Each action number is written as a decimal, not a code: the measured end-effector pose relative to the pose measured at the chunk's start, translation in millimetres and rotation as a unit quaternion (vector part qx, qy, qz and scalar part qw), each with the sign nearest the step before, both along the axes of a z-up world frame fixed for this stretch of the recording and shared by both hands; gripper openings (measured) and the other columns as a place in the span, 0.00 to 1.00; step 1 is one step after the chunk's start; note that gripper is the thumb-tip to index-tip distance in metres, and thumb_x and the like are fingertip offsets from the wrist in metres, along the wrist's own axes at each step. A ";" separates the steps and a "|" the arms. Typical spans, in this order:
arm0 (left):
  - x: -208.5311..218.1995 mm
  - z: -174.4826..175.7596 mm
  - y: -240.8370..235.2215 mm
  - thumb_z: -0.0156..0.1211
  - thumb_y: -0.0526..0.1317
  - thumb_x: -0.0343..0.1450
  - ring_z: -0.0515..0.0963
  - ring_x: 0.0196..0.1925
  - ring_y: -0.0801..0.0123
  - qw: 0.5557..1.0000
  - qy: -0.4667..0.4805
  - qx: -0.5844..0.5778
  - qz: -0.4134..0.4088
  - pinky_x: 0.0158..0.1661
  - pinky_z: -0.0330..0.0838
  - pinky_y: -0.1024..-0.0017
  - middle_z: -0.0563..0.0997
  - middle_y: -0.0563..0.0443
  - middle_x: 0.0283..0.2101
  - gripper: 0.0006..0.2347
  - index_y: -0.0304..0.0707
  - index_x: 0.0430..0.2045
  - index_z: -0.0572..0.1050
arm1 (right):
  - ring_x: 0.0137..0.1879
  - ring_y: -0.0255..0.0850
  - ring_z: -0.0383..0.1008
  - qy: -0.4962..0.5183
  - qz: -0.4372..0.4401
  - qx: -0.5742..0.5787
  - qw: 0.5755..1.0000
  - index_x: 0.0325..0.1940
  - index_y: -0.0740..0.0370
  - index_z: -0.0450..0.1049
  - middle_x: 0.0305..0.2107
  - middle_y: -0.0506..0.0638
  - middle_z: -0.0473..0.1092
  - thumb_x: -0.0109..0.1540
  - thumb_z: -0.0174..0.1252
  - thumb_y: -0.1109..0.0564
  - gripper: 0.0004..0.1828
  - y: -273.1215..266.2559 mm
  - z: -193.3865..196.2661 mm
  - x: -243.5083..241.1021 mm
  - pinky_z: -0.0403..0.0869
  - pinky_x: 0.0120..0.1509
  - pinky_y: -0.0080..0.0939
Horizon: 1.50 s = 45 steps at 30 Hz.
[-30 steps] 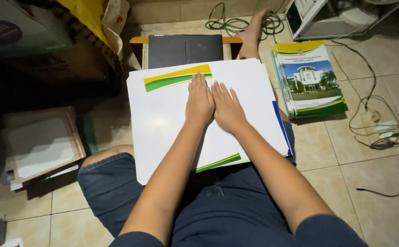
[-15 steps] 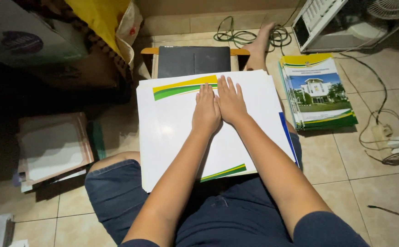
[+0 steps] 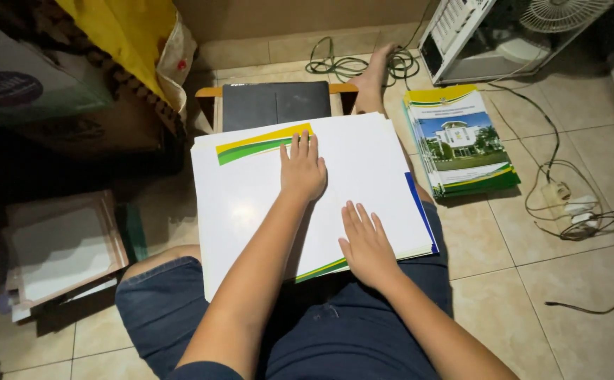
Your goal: Pressing down on the pages of a booklet to flatten them and flipping through the pages to repeat the process.
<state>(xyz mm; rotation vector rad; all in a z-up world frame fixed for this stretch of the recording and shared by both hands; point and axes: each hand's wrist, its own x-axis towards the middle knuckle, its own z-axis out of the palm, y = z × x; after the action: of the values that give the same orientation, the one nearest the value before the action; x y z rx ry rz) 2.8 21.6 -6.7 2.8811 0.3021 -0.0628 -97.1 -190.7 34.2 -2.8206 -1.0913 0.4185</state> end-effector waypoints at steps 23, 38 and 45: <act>-14.5 1.9 1.7 0.35 0.39 0.75 0.53 0.79 0.54 0.996 -0.070 -0.046 0.040 0.75 0.42 0.54 0.56 0.37 0.76 0.25 0.29 0.69 0.58 | 0.83 0.50 0.34 0.024 -0.028 -0.016 0.999 0.80 0.65 0.43 0.77 0.60 0.40 0.73 0.30 0.45 0.34 48.4 18.0 36.1 0.33 0.81 0.56; -8.3 -28.6 9.0 0.40 0.38 0.74 0.62 0.75 0.53 0.976 -0.176 -0.100 0.081 0.73 0.49 0.55 0.66 0.35 0.69 0.22 0.24 0.62 0.67 | 0.83 0.46 0.36 -0.030 0.016 0.016 0.999 0.81 0.60 0.43 0.78 0.53 0.41 0.72 0.30 0.51 0.32 108.4 7.3 118.6 0.36 0.83 0.53; -12.4 -23.3 4.8 0.43 0.35 0.71 0.63 0.74 0.51 0.976 -0.187 -0.087 0.075 0.73 0.50 0.54 0.67 0.34 0.70 0.23 0.23 0.62 0.67 | 0.83 0.44 0.36 0.013 -0.012 0.001 1.000 0.81 0.60 0.44 0.78 0.53 0.41 0.71 0.30 0.51 0.32 79.9 18.2 75.4 0.34 0.82 0.53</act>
<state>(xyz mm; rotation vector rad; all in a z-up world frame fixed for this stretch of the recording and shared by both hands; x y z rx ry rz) -9.6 26.4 -30.0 2.6165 0.4162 0.4507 -21.7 -110.8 52.4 -2.8153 -1.0524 0.4502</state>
